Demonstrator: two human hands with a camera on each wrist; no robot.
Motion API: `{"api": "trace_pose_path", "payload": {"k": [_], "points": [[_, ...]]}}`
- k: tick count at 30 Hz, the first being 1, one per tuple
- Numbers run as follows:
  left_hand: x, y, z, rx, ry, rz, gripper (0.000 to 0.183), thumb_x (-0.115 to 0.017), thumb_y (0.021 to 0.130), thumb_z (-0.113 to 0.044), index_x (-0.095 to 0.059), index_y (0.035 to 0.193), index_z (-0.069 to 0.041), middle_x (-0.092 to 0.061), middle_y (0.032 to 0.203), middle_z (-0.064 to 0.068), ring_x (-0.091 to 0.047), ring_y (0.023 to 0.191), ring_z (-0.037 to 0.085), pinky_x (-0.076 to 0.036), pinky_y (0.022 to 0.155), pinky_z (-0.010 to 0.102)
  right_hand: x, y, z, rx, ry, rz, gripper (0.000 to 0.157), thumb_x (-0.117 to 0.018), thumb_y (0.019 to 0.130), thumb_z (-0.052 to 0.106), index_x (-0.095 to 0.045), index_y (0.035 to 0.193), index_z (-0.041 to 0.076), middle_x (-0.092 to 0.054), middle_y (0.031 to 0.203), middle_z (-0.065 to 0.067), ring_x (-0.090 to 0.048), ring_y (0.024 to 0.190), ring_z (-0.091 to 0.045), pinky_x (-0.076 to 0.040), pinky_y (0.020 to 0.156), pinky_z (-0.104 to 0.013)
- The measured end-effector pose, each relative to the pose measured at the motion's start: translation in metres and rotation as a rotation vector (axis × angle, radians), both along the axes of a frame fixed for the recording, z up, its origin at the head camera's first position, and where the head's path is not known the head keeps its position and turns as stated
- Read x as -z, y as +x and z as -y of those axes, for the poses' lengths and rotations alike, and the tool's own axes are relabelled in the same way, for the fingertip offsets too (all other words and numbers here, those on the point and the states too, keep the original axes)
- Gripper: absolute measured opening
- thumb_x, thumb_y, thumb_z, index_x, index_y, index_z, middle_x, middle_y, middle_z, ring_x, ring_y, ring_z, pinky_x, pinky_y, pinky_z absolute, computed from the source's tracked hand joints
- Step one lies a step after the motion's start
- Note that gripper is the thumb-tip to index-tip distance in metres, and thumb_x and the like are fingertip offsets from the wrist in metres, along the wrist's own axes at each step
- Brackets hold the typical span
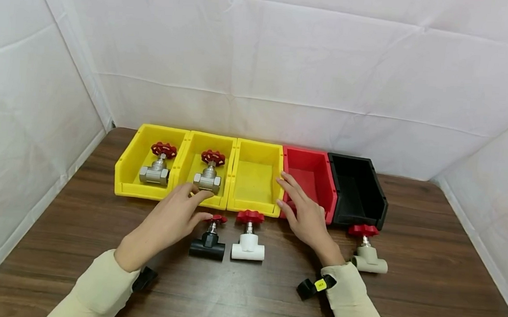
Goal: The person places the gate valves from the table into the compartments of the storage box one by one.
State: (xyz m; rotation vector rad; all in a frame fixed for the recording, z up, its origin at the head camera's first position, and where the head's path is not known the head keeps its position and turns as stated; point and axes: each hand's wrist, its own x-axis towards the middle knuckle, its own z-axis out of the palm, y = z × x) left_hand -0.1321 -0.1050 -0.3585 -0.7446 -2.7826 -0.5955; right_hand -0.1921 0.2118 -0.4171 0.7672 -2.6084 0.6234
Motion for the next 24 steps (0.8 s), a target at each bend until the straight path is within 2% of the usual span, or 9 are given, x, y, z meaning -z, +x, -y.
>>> {"api": "trace_pose_path", "payload": {"k": [4,13,18,24], "points": [[0.003,0.009,0.003,0.010,-0.002,0.023,0.041,-0.073,0.086,-0.024,-0.063,0.121,-0.006,-0.054,0.096,0.011,-0.049,0.079,0.021,-0.046,0.069,0.034,0.001,0.000,0.000,-0.001,-0.001,0.004,0.064,-0.063,0.093,0.029,-0.033,0.149,0.030,-0.025,0.155,0.012,-0.036,0.047,-0.008,-0.031,0.040,-0.028],[0.011,0.023,0.004,0.108,0.019,-0.049,0.047,-0.073,0.086,-0.022,-0.059,0.129,-0.012,-0.053,0.098,0.008,-0.047,0.072,0.013,-0.047,0.063,0.029,0.000,0.000,0.000,-0.008,-0.006,-0.007,0.064,-0.063,0.093,0.030,-0.034,0.149,0.030,-0.025,0.155,0.012,-0.035,0.047,-0.008,-0.031,0.039,-0.027],[0.012,0.028,0.003,0.140,-0.010,-0.029,0.046,-0.073,0.087,-0.024,-0.059,0.130,-0.015,-0.055,0.097,0.009,-0.047,0.070,0.012,-0.047,0.061,0.027,0.001,0.000,0.000,-0.008,-0.004,-0.003,0.063,-0.062,0.093,0.030,-0.034,0.149,0.029,-0.025,0.155,0.011,-0.035,0.047,-0.008,-0.031,0.039,-0.027],[0.014,0.031,0.002,0.200,-0.020,0.049,0.045,-0.072,0.087,-0.024,-0.059,0.130,-0.016,-0.056,0.095,0.007,-0.049,0.070,0.011,-0.047,0.062,0.027,-0.001,0.000,0.000,-0.002,-0.001,-0.002,0.062,-0.062,0.093,0.030,-0.034,0.149,0.029,-0.025,0.155,0.011,-0.036,0.048,-0.008,-0.031,0.041,-0.028]]}}
